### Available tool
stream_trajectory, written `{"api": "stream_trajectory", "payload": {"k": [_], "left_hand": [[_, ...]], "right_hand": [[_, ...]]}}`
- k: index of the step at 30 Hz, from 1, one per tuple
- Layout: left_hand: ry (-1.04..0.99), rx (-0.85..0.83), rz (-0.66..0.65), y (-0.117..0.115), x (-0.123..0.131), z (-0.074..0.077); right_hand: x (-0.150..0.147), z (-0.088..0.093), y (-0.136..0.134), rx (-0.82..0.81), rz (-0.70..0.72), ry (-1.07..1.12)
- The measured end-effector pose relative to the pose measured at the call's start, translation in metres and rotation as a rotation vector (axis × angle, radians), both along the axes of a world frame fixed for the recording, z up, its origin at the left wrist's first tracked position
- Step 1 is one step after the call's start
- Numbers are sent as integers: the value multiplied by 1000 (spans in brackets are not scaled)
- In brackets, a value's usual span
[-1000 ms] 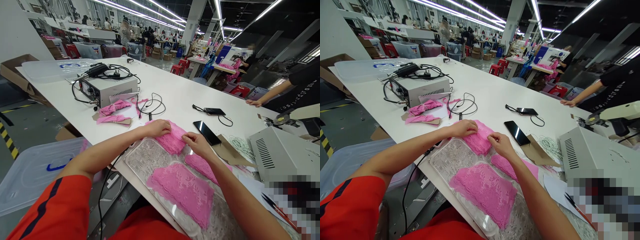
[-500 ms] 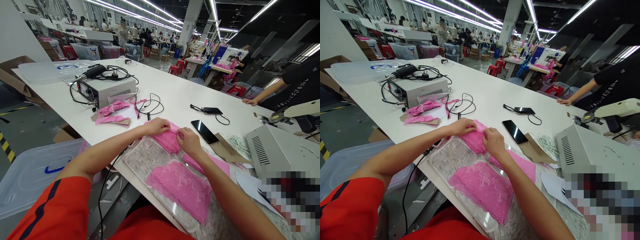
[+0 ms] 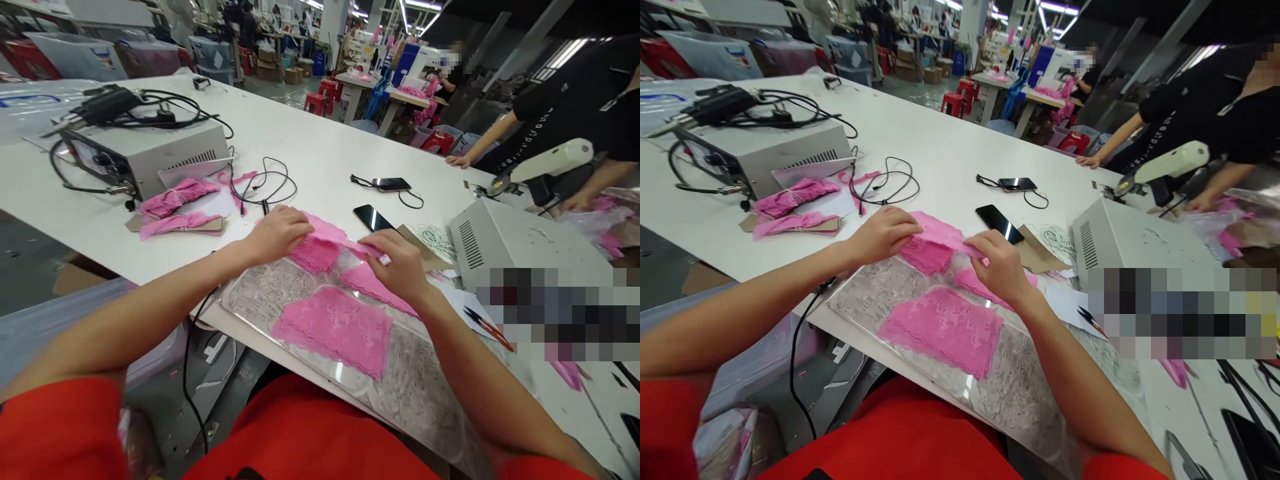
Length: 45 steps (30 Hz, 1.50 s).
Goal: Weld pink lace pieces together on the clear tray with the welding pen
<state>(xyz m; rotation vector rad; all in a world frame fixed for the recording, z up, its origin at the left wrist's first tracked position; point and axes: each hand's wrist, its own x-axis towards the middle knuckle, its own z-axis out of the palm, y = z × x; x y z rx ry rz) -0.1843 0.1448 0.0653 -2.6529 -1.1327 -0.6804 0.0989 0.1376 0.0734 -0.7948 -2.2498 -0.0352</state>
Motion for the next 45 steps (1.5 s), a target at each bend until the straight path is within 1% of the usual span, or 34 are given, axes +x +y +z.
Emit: {"api": "stream_trajectory", "payload": {"k": [2, 4, 6, 8, 9, 11, 13, 15, 18, 19, 20, 23, 25, 28, 31, 37, 42, 45], "left_hand": [[29, 103, -150, -27, 9, -8], [43, 143, -277, -55, 19, -19], [121, 107, -369, -79, 27, -28], [189, 41, -426, -94, 30, -33], [207, -6, -446, -99, 30, -33], [199, -142, -469, -101, 27, -28], [128, -282, -460, -94, 21, -20], [15, -345, -391, -77, 14, -14], [-126, -277, -176, -39, 4, -13], [-140, -247, -106, -26, 1, -14], [-138, -228, -66, -13, -1, -16], [-129, -225, -40, 16, -4, -23], [-129, -234, -46, 25, -6, -27], [-137, -246, -56, 28, -7, -30], [-149, -259, -68, 27, -8, -31], [-145, -276, -60, 27, -9, -27], [-128, -267, -25, 21, 4, -22], [-84, -242, 52, 20, 16, -22]], "right_hand": [[18, -7, -31, 17, 55, -32], [32, -19, -62, -9, 114, -98], [41, -32, -88, -11, 175, -160], [45, -39, -105, -49, 245, -212], [46, -40, -110, -92, 274, -232], [46, -38, -110, -211, 316, -245], [42, -34, -99, -302, 319, -203], [31, -31, -79, -320, 265, -106], [3, -33, -40, -316, 120, 8], [-7, -34, -27, -325, 80, 8], [-17, -35, -15, -317, 37, 2], [-37, -40, 14, -324, -16, -23], [-41, -43, 26, -377, -4, -14], [-39, -47, 34, -462, 17, 26], [-36, -48, 38, -500, 17, 47], [-37, -38, 45, -554, 27, 61], [-37, -33, 50, -579, 22, 85], [-38, -28, 53, -571, 22, 99]]}}
